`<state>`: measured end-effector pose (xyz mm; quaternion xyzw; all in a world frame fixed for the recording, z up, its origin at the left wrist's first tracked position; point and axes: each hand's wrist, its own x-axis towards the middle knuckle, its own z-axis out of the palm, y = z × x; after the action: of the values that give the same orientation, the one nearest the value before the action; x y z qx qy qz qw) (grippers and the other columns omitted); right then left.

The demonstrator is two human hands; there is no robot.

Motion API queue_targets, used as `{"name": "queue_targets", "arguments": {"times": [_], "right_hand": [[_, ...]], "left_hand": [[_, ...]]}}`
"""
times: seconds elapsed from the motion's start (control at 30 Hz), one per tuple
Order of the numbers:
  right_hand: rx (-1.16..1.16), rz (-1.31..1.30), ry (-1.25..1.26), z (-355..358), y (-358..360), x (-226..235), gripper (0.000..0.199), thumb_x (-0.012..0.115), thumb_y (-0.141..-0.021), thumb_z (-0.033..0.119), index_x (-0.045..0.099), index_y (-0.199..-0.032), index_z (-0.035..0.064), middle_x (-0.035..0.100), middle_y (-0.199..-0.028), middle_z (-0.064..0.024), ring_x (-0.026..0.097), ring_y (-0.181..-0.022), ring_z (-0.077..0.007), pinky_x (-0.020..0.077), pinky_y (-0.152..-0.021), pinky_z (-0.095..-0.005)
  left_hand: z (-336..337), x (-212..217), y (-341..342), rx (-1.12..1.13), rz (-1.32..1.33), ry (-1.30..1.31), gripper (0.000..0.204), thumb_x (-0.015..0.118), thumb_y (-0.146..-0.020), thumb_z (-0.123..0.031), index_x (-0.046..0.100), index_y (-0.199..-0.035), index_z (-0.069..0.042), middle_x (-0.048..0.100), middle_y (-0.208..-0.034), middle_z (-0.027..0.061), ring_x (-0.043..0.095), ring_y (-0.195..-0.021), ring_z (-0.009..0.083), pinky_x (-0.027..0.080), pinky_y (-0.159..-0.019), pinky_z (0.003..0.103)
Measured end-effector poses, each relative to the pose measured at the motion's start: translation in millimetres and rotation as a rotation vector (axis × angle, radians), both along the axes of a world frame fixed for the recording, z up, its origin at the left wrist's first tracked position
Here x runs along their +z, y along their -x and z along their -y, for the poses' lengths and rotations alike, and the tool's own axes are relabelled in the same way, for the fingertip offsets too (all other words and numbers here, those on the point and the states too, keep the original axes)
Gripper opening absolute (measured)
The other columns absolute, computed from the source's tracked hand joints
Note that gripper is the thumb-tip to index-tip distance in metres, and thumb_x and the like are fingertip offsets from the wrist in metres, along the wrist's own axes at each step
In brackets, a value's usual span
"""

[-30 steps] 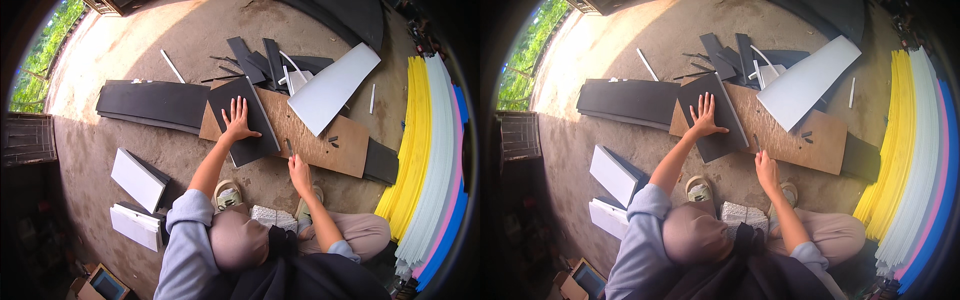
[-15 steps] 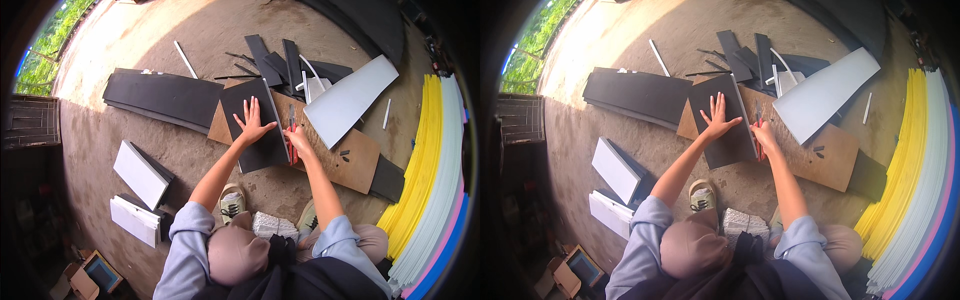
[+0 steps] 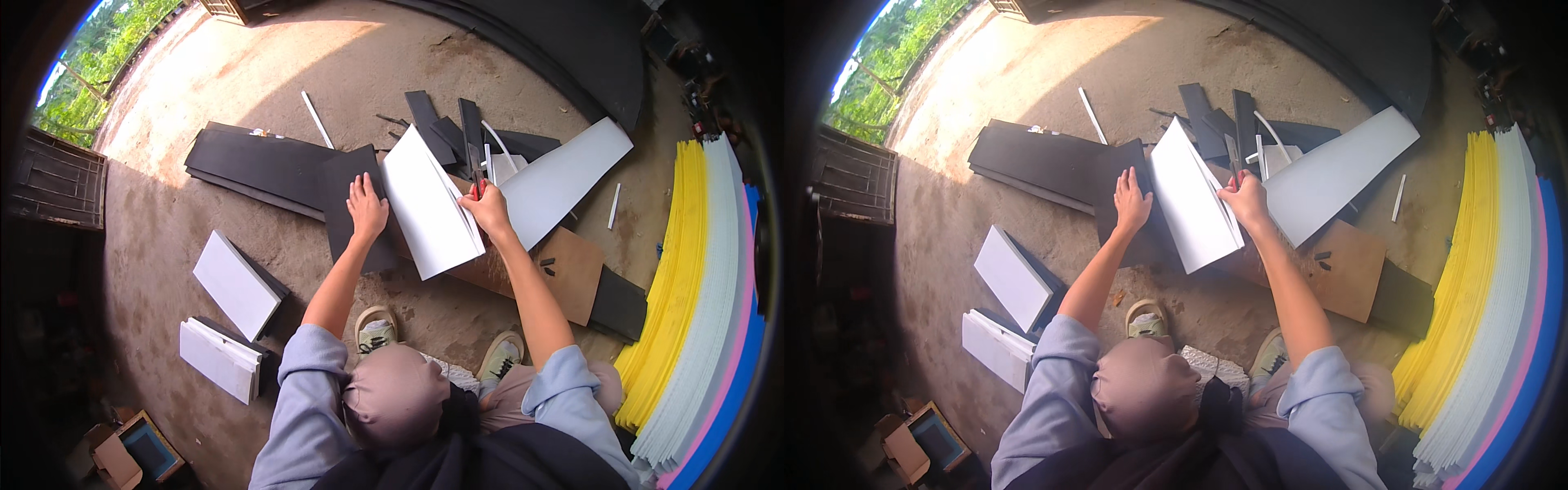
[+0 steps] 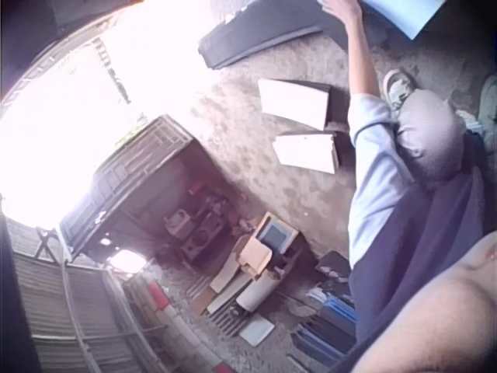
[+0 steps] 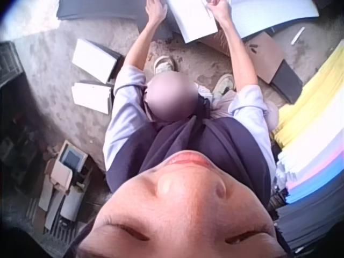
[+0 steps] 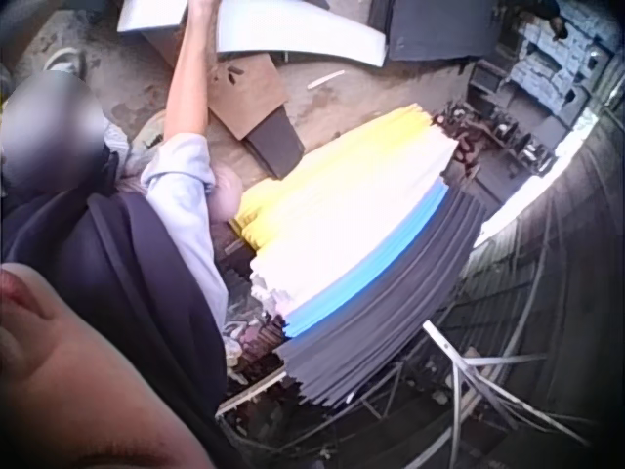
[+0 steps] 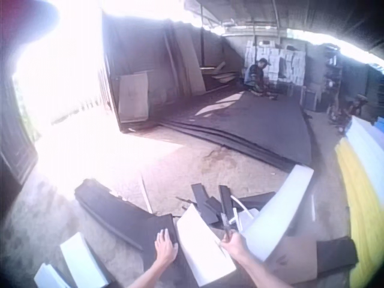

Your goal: The person sits on the floor and uses a red utility knife to cut black and white foam sheets into smaller rectangular pieces. They repeatedly align, score, and snap the sheets, then stack the cut pieces on the left side of the workspace.

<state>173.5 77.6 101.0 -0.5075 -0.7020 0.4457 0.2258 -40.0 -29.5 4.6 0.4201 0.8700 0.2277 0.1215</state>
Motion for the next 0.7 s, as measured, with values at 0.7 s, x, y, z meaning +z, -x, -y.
{"name": "queue_targets", "arguments": {"times": [0.7], "right_hand": [[0.070,0.085,-0.476,6,-150,134,0.017,0.045,-0.089,0.012,0.038,-0.100,0.0014,0.061,-0.084,-0.0164,0.060,-0.082,-0.0359,0.0454,-0.073,-0.0424]], "left_hand": [[6,287,-78,-0.543,-0.112,-0.389,0.035,0.053,-0.086,-0.024,0.044,-0.113,-0.004,0.055,-0.112,0.0174,0.055,-0.101,0.0318,0.045,-0.081,0.040]]}}
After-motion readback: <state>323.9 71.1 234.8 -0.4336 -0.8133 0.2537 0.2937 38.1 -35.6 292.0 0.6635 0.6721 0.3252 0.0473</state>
